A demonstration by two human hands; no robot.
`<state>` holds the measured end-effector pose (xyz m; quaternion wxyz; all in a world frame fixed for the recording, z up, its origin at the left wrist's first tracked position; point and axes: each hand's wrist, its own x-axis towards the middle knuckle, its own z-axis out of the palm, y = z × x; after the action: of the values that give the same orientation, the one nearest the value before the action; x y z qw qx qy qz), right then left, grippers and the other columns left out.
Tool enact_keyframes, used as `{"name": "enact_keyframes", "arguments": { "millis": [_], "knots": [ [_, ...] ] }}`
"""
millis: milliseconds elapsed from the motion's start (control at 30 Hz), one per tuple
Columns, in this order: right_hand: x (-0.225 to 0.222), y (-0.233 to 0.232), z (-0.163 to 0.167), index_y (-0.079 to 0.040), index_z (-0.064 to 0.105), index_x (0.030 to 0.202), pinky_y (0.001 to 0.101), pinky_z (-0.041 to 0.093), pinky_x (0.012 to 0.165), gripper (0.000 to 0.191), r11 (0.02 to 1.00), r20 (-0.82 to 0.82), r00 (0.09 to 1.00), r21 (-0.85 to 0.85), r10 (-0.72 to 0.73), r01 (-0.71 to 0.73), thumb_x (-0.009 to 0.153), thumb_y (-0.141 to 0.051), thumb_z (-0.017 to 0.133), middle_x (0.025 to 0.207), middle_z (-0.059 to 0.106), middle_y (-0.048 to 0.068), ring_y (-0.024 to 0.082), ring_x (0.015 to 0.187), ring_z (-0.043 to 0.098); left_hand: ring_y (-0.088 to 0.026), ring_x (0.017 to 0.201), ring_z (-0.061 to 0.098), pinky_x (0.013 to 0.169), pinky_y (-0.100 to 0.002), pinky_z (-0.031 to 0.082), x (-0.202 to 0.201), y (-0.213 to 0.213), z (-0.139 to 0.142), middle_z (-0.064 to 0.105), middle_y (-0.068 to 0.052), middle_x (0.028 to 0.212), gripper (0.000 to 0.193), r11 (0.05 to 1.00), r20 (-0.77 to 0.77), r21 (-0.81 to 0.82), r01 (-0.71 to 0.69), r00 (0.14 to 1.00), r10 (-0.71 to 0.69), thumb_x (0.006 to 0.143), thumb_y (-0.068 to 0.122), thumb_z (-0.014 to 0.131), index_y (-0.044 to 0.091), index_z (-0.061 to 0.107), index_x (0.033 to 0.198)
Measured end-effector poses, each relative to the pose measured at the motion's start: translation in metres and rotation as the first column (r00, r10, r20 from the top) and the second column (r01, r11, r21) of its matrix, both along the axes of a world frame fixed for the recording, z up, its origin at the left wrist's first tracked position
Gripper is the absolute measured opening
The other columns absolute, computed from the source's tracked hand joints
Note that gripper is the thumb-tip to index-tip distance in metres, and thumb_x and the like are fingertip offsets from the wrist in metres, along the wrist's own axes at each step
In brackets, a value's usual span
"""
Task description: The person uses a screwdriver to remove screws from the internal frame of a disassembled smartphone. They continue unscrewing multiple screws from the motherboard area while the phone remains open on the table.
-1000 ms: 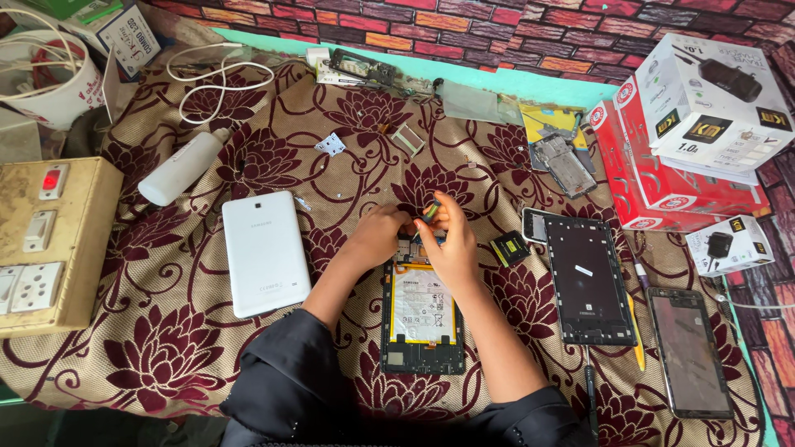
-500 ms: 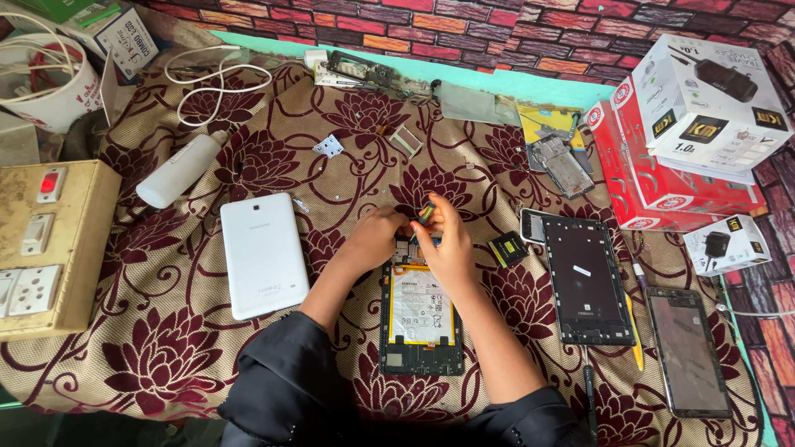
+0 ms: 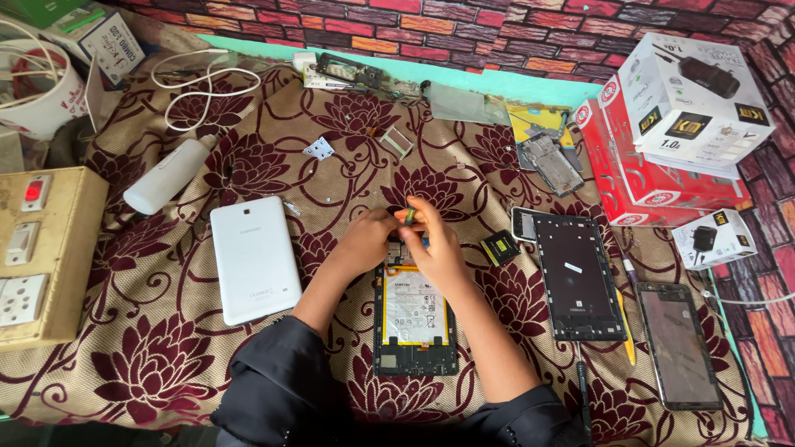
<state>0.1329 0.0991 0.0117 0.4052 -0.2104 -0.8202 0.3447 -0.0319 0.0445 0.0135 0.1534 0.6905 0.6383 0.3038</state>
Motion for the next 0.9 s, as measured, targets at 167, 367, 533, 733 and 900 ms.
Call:
{"name": "enact_keyframes", "arguments": {
  "millis": [167,367,533,733,900],
  "knots": [
    [-0.0030,-0.0013,0.0005,-0.010,0.049,0.141,0.0341,0.061,0.084,0.057,0.968,-0.005,0.981,0.160,-0.194,0.193,0.092,-0.006,0.078,0.109,0.068,0.013,0.023,0.095,0.072,-0.036,0.115,0.060,0.101,-0.047,0.046,0.0023,-0.0006,0.0021,0.067,-0.014,0.115,0.050,0.999,-0.032,-0.040,-0.021,0.999,0.019,0.073,-0.008,0.059,0.006,0.071,0.119],
    [-0.0017,-0.0029,-0.0011,-0.007,0.046,0.146,0.0358,0.061,0.096,0.052,0.992,-0.074,0.994,0.088,-0.085,0.091,0.099,0.000,0.068,0.123,0.072,0.013,0.023,0.109,0.075,-0.036,0.117,0.059,0.103,-0.046,0.047,0.0034,-0.0002,-0.0006,0.066,-0.014,0.117,0.048,0.999,-0.072,-0.034,-0.023,0.997,0.020,0.074,-0.008,0.060,0.007,0.071,0.119],
    [-0.0039,-0.0069,0.0006,-0.003,0.046,0.141,0.0347,0.060,0.086,0.056,0.986,-0.079,0.991,0.119,-0.110,0.119,0.093,-0.003,0.075,0.118,0.068,0.016,0.024,0.099,0.071,-0.035,0.119,0.058,0.102,-0.047,0.046,0.0037,-0.0018,-0.0015,0.064,-0.013,0.120,0.052,0.998,-0.098,-0.063,-0.033,0.995,0.026,0.073,-0.007,0.062,0.008,0.069,0.122],
    [-0.0033,-0.0034,-0.0005,-0.006,0.051,0.137,0.0346,0.058,0.082,0.055,0.932,-0.094,0.961,0.235,-0.261,0.276,0.091,-0.005,0.081,0.105,0.068,0.011,0.022,0.090,0.068,-0.035,0.118,0.059,0.100,-0.047,0.047,0.0046,-0.0008,-0.0035,0.064,-0.013,0.120,0.048,0.999,-0.140,-0.021,-0.035,0.990,0.032,0.076,-0.005,0.061,0.009,0.069,0.121],
    [-0.0023,-0.0063,-0.0003,-0.004,0.047,0.142,0.0340,0.060,0.091,0.048,0.987,-0.152,0.982,0.101,-0.108,0.124,0.099,0.001,0.067,0.119,0.072,0.010,0.020,0.101,0.072,-0.034,0.117,0.060,0.100,-0.047,0.048,0.0048,-0.0025,-0.0028,0.065,-0.012,0.118,0.047,0.999,-0.133,-0.030,-0.037,0.991,0.032,0.079,-0.005,0.060,0.010,0.069,0.123]
  ]
}}
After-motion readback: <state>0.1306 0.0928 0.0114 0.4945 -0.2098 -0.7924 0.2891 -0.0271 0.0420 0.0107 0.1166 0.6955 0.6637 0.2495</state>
